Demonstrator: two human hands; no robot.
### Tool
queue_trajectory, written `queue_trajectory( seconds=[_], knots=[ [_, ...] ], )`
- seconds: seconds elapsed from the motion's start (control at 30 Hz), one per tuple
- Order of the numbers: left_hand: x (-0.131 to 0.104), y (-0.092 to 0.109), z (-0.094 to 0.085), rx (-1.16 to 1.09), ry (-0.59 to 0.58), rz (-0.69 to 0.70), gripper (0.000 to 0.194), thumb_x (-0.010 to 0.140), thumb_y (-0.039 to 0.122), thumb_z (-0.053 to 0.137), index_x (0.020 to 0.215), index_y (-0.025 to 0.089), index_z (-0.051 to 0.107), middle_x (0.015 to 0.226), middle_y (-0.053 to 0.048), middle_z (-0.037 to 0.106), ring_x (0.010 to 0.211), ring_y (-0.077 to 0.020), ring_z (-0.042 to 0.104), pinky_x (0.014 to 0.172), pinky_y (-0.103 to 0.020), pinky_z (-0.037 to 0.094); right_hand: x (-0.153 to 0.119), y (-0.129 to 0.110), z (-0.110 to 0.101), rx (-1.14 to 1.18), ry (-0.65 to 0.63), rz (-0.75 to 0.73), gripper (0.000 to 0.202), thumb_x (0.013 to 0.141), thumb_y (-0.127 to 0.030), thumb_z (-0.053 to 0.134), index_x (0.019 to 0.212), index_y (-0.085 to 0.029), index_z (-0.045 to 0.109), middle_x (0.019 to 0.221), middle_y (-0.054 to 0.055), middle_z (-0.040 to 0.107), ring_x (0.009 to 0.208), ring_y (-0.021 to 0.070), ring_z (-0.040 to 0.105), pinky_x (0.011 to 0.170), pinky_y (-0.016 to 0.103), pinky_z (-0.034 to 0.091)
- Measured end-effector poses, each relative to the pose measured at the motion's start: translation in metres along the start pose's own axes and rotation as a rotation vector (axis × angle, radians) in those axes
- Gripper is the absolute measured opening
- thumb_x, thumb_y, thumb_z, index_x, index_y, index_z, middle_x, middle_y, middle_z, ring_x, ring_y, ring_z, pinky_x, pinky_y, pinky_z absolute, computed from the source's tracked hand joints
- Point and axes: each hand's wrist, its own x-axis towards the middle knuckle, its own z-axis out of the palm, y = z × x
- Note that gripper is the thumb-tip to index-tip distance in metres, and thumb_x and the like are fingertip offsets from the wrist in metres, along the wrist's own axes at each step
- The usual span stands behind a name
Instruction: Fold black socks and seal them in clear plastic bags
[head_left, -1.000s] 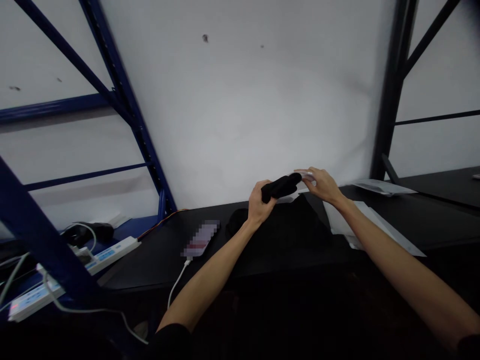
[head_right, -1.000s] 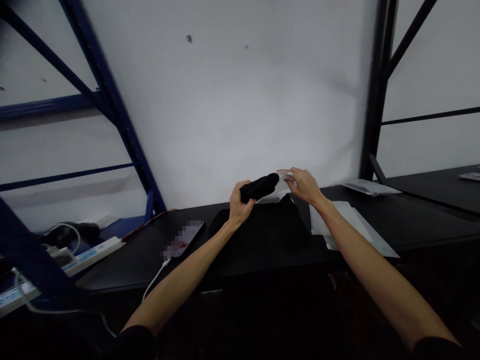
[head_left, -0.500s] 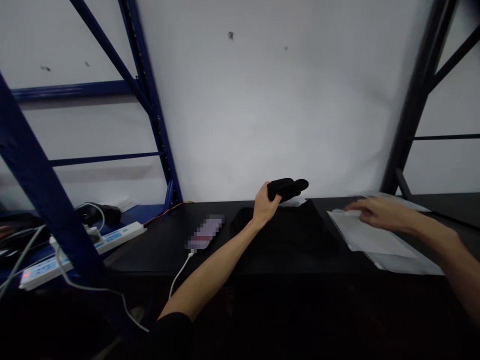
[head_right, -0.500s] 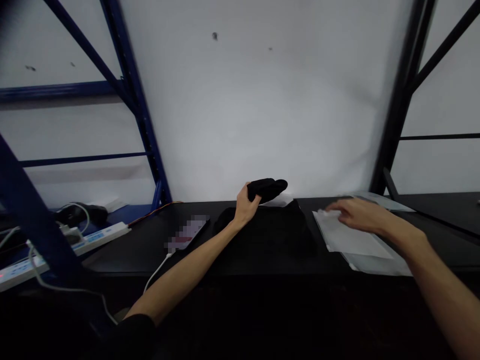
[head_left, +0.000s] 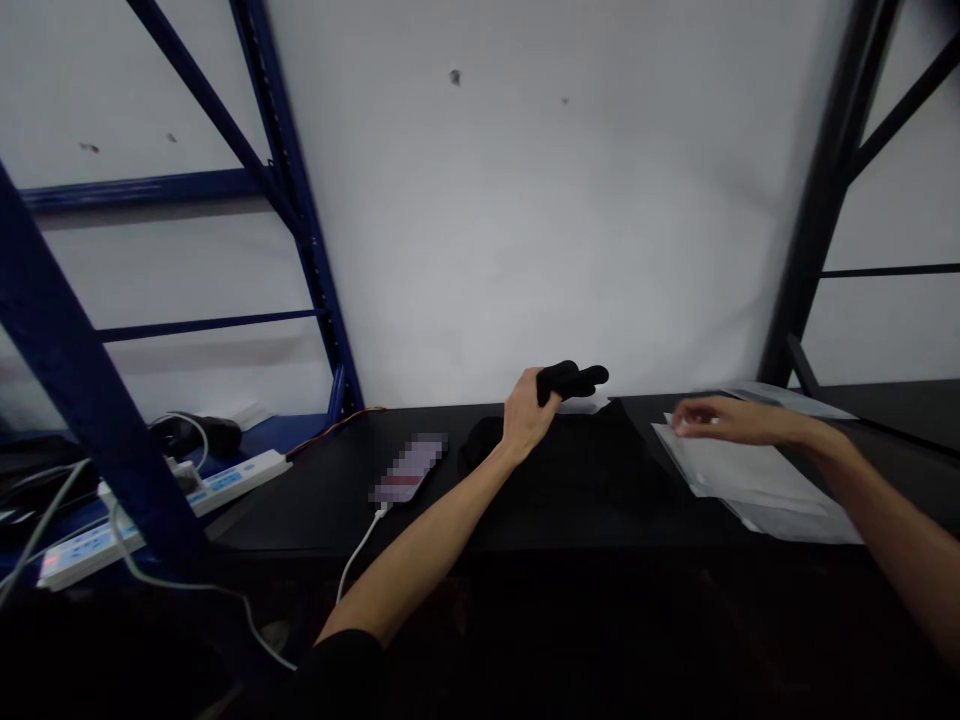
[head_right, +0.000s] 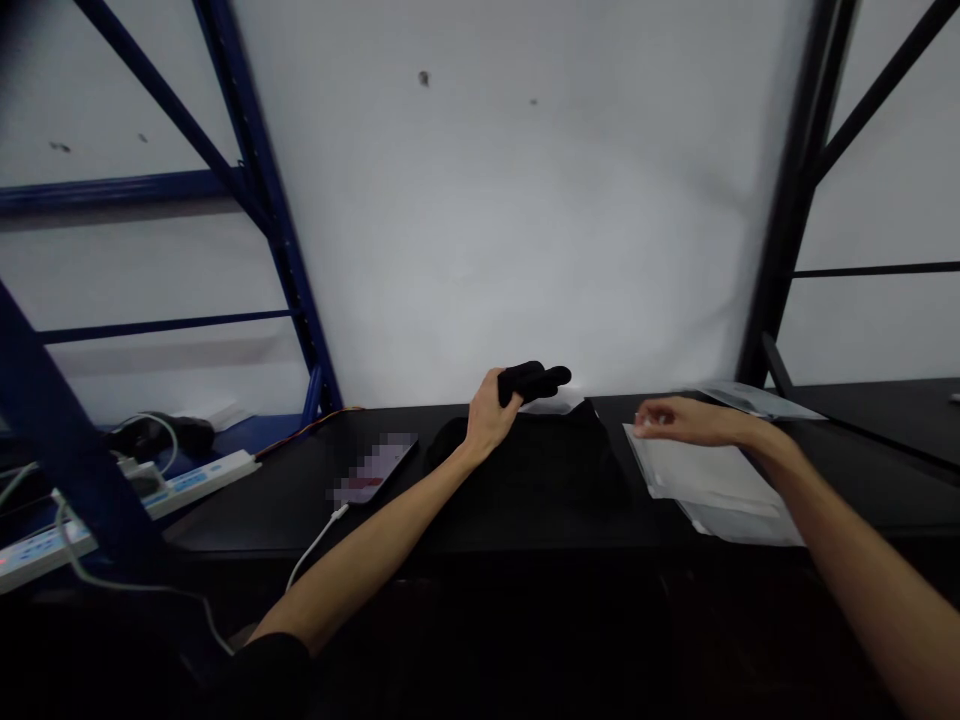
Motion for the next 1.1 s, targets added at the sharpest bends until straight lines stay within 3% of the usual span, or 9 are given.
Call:
queue_trajectory(
  seconds=[0.03, 0.13, 0.23, 0.3, 0.57, 0.77, 0.9, 1.0, 1.1],
  knots=[
    [0.000, 0.000, -0.001, 0.018, -0.007, 0.015, 0.029, 0.096, 0.026, 0.060, 0.124, 0.024, 0.053, 0.119, -0.007, 0.066, 0.110, -0.0252, 0.064, 0.089, -0.038, 0.053, 0.012, -0.013, 0.006, 0.137, -0.166, 0.024, 0.042, 0.085, -0.066, 0.067, 0.100, -0.027, 0.074, 0.079, 0.009, 0.070, 0.066, 0.0218, 0.066, 0.057, 0.034, 0.054],
    [-0.001, 0.002, -0.002, 0.070, -0.043, 0.079, 0.034, 0.093, 0.022, 0.062, 0.125, 0.024, 0.052, 0.121, -0.007, 0.064, 0.114, -0.0254, 0.061, 0.093, -0.039, 0.052, 0.047, -0.059, 0.028, 0.581, -0.180, 0.120, 0.051, 0.093, -0.064, 0.060, 0.125, -0.025, 0.064, 0.109, 0.015, 0.072, 0.087, 0.0250, 0.071, 0.066, 0.035, 0.061],
    [-0.001, 0.004, -0.001, 0.082, -0.094, 0.142, 0.036, 0.090, 0.019, 0.062, 0.124, 0.025, 0.051, 0.121, -0.007, 0.061, 0.115, -0.0249, 0.059, 0.098, -0.040, 0.050, 0.071, -0.097, 0.050, 0.901, -0.269, 0.206, 0.046, 0.092, -0.057, 0.068, 0.122, -0.022, 0.063, 0.124, 0.014, 0.068, 0.100, 0.0235, 0.071, 0.076, 0.032, 0.063],
    [-0.002, 0.004, 0.000, 0.055, -0.138, 0.163, 0.038, 0.088, 0.017, 0.062, 0.123, 0.024, 0.050, 0.123, -0.007, 0.059, 0.116, -0.0247, 0.058, 0.100, -0.040, 0.049, 0.081, -0.107, 0.062, 0.980, -0.253, 0.253, 0.040, 0.088, -0.047, 0.076, 0.115, -0.020, 0.065, 0.116, 0.012, 0.069, 0.101, 0.0216, 0.070, 0.076, 0.027, 0.062],
    [-0.008, -0.012, 0.016, -0.337, -0.476, 0.104, 0.055, 0.086, 0.039, 0.075, 0.127, 0.026, 0.042, 0.128, -0.008, 0.053, 0.115, -0.0239, 0.056, 0.096, -0.041, 0.050, 0.080, -0.072, 0.076, 0.926, -0.250, 0.242, 0.032, 0.082, -0.026, 0.075, 0.113, -0.023, 0.066, 0.109, 0.006, 0.068, 0.097, 0.0186, 0.065, 0.075, 0.026, 0.058],
    [0.001, -0.015, 0.021, -0.538, -0.393, -0.025, 0.056, 0.088, 0.034, 0.070, 0.132, 0.026, 0.036, 0.116, -0.007, 0.056, 0.104, -0.0197, 0.058, 0.089, -0.035, 0.049, 0.074, -0.064, 0.055, 0.678, -0.274, 0.143, 0.046, 0.080, -0.027, 0.070, 0.126, -0.027, 0.067, 0.126, 0.007, 0.065, 0.099, 0.0205, 0.062, 0.074, 0.028, 0.054],
    [0.009, -0.022, 0.014, -0.319, -0.248, -0.219, 0.046, 0.089, 0.022, 0.056, 0.130, 0.026, 0.038, 0.110, -0.004, 0.058, 0.093, -0.0179, 0.060, 0.088, -0.034, 0.047, 0.072, -0.050, 0.047, 0.585, -0.386, 0.080, 0.045, 0.078, -0.029, 0.066, 0.123, -0.027, 0.070, 0.127, 0.006, 0.065, 0.103, 0.0217, 0.061, 0.077, 0.029, 0.053],
    [0.008, -0.032, 0.009, -0.050, -0.193, -0.414, 0.041, 0.090, 0.021, 0.051, 0.130, 0.023, 0.041, 0.115, -0.009, 0.057, 0.101, -0.0222, 0.060, 0.093, -0.038, 0.046, 0.071, -0.041, 0.049, 0.507, -0.444, 0.136, 0.046, 0.076, -0.028, 0.067, 0.122, -0.025, 0.070, 0.120, 0.007, 0.067, 0.098, 0.0219, 0.061, 0.072, 0.029, 0.052],
    [0.003, -0.037, 0.009, 0.158, -0.226, -0.324, 0.037, 0.092, 0.025, 0.052, 0.128, 0.019, 0.047, 0.127, -0.014, 0.052, 0.121, -0.0276, 0.054, 0.103, -0.042, 0.042, 0.072, -0.038, 0.054, 0.414, -0.452, 0.183, 0.047, 0.077, -0.034, 0.071, 0.122, -0.024, 0.070, 0.120, 0.009, 0.067, 0.096, 0.0231, 0.060, 0.068, 0.029, 0.051]
  ],
)
